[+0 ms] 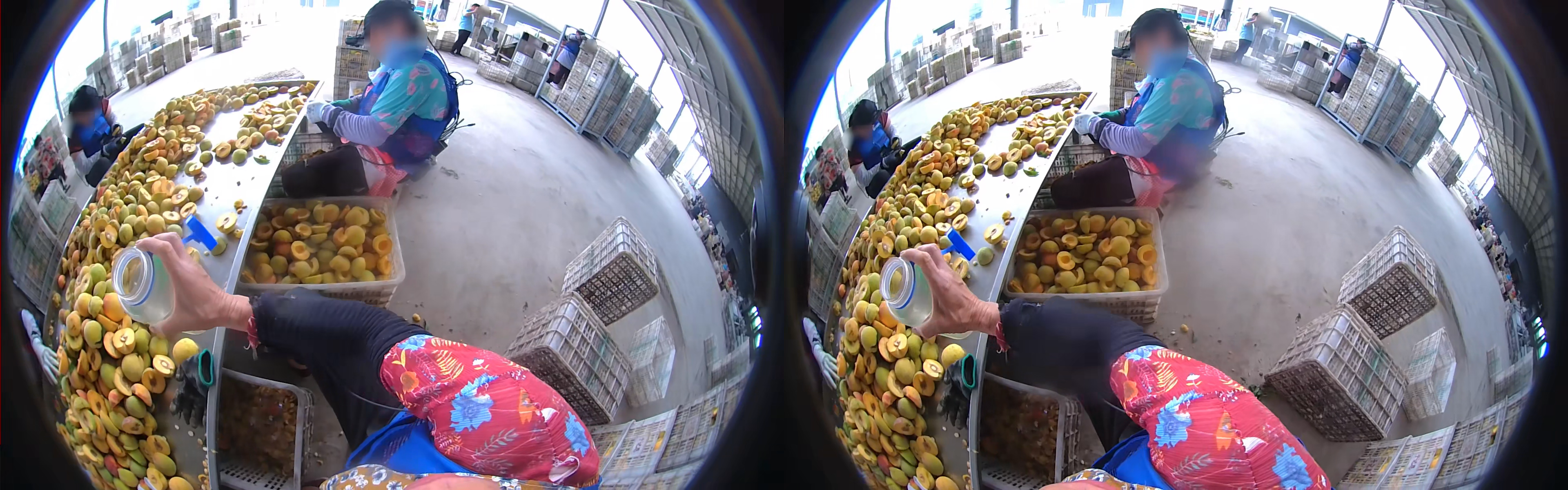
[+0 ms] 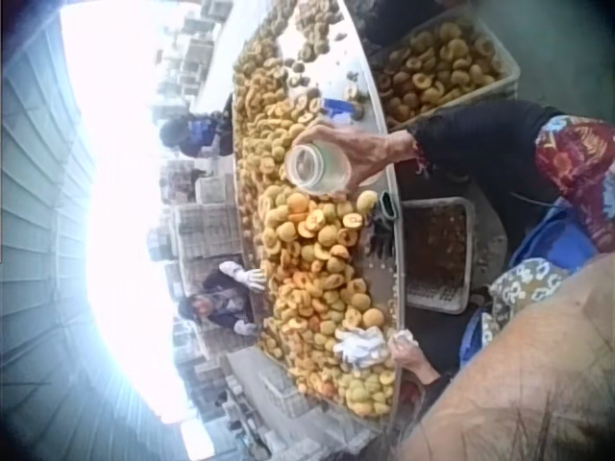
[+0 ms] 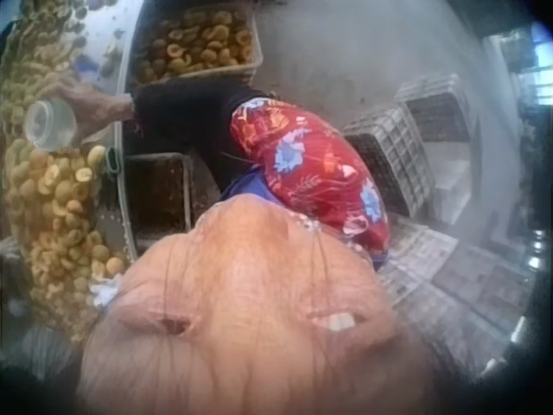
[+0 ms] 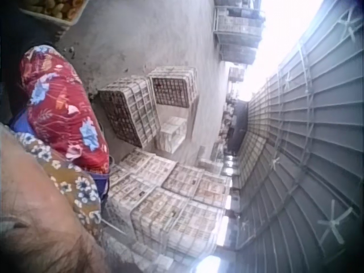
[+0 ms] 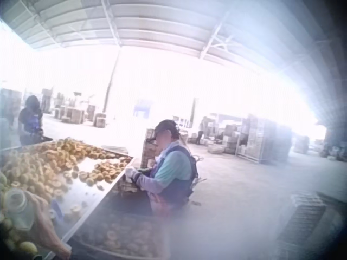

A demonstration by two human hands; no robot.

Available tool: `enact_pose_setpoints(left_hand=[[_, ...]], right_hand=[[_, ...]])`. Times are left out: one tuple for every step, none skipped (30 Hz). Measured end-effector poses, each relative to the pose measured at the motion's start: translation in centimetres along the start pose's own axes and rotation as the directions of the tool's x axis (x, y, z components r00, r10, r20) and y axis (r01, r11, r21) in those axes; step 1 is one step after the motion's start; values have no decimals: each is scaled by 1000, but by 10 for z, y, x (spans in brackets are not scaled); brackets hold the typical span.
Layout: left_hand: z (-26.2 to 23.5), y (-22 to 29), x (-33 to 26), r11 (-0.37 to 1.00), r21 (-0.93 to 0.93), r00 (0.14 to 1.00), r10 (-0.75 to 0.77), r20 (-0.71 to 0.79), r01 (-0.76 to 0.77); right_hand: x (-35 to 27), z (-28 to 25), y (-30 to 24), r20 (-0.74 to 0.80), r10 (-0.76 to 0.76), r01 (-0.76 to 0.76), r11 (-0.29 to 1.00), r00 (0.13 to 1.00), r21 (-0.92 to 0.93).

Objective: Manually pitting and sorting halved peaches at an industrial processing table.

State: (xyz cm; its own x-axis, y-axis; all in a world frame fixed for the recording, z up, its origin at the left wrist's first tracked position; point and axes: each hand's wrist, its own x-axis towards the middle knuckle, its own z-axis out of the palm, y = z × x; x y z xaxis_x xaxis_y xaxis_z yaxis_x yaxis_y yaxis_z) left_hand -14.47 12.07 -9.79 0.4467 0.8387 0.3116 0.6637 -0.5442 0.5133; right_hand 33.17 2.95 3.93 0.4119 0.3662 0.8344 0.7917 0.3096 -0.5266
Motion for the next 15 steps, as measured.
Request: enact_pose_setpoints(left_hand=[[0, 3, 1, 1000, -10, 1000, -8, 1, 8], [0, 4, 1, 1000, -17, 1000, -21, 3, 21], [0, 6, 2, 999, -25, 999, -33, 6, 33], [0, 9, 3, 999, -31, 1000, -22, 5, 22], [-1, 11, 3, 1000, -27, 1000, -13, 7, 13], [0, 13, 4, 1000, -24, 1000, -3, 9, 4], [1, 16, 6, 999, -31, 1000, 9, 11, -9], [1, 12, 2, 997, -59, 998, -51, 25, 53], [1, 8, -2, 990, -86, 993, -110, 43, 113], [12, -20, 6, 990, -90, 994, -108, 36, 111], [32, -69, 20, 826, -366, 903, 396, -168, -430], [45, -95, 28, 339, -459, 547, 697, -464, -821], [46, -77, 27, 314, -472, 537, 699, -472, -824], [30, -38, 17, 794, -368, 875, 449, -181, -483], [19, -17, 9, 996, -83, 1000, -12, 15, 13]], right_hand=[[4, -15, -16, -16, -58, 58, 998, 998, 7], [6, -28, -29, -29, -113, 114, 993, 993, 16], [8, -41, -43, -32, -117, 117, 993, 993, 7], [9, -58, -59, -61, -183, 183, 983, 981, -8], [9, -71, -72, -85, -247, 246, 969, 965, -21], [7, -86, -84, -88, -250, 248, 968, 964, -28], [5, -103, -98, -109, -308, 298, 950, 945, -95], [1, -112, -114, -121, -375, 357, 923, 919, -146], [-4, -123, -129, -114, -402, 380, 908, 908, -178], [-7, -137, -145, -108, -423, 395, 894, 900, -213], [-10, -150, -158, -93, -437, 409, 885, 895, -222], [-15, -161, -170, -66, -433, 400, 873, 899, -279], [-24, -175, -176, -61, -408, 379, 886, 911, -267], [-35, -189, -180, -59, -381, 356, 901, 923, -250], [-42, -200, -188, -57, -390, 363, 895, 919, -259]])
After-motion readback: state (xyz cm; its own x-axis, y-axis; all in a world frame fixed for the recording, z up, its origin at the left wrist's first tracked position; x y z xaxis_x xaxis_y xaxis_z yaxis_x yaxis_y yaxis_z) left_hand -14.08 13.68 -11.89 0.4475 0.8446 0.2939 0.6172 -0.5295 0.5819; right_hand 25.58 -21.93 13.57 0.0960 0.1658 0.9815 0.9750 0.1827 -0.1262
